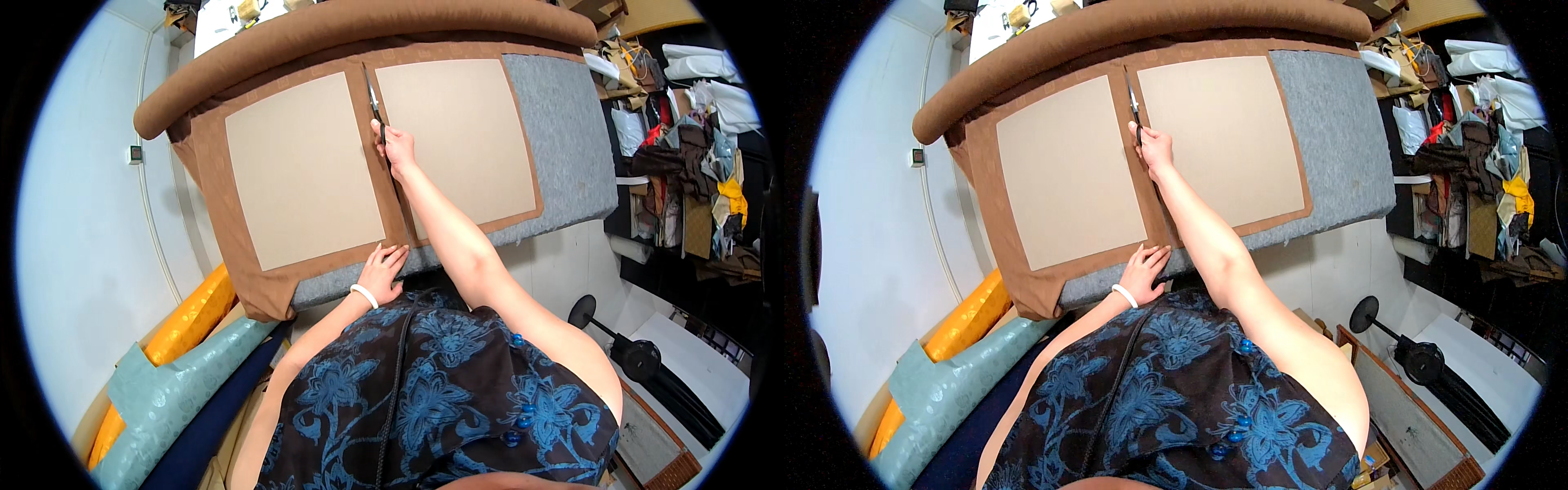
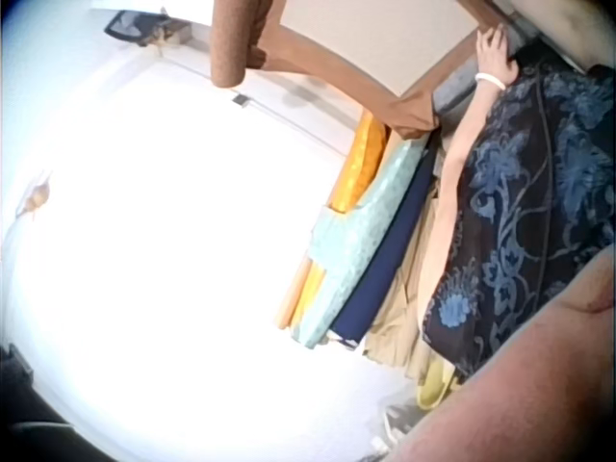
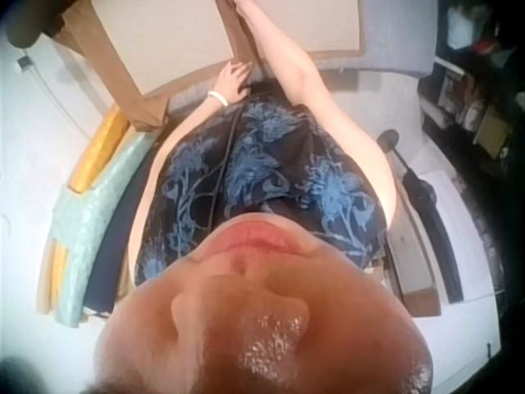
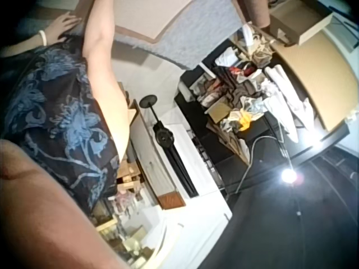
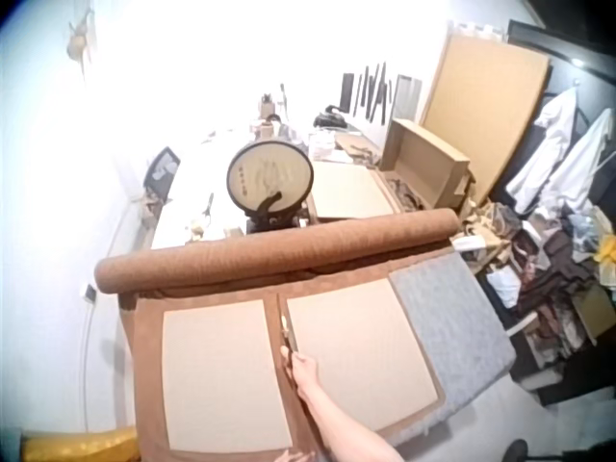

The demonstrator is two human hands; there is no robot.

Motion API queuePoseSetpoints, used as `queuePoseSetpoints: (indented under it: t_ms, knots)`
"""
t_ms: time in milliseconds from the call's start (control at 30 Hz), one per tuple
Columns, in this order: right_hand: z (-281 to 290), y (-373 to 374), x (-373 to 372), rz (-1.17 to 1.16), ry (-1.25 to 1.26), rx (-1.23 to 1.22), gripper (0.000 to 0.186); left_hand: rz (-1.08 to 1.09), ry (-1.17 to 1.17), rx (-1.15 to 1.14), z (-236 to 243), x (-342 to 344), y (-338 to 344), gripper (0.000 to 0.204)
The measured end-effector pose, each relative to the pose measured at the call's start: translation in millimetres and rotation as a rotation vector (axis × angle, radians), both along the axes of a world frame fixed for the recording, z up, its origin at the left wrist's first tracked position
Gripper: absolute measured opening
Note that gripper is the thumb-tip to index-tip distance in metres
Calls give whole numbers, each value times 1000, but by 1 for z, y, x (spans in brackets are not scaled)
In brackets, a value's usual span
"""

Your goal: The person uses scissors to cut a large piece of brown fabric laid out on a gray workbench. They trim the fabric along the edges of a rectangular cardboard template and then cut out a circular shape using a separate cardboard template. The person removes the cut pieces and adjusts the fabric roll during the process.

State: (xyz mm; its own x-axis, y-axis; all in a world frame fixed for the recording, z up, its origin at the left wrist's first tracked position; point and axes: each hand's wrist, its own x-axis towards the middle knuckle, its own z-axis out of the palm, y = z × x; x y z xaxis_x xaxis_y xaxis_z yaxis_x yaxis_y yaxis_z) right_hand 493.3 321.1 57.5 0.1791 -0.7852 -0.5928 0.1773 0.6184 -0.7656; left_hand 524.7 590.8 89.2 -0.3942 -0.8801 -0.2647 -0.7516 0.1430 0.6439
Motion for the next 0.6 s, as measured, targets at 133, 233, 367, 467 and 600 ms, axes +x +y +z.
queuePoseSetpoints:
  t_ms: [133,233,367,467,600]
  knots:
    - [-4,-3,3,6,1,8,40,3,7,1,-1,1,1,75]
    - [-8,-2,8,2,-23,7,40,1,6,2,-2,3,1,75]
    - [-11,-5,10,-11,-41,-9,30,-7,1,-2,-3,1,3,75]
    - [-11,-4,13,-6,-12,-23,30,6,5,-3,-2,3,2,76]
    - [-8,6,-12,81,19,-58,37,43,51,-17,-1,0,0,73]
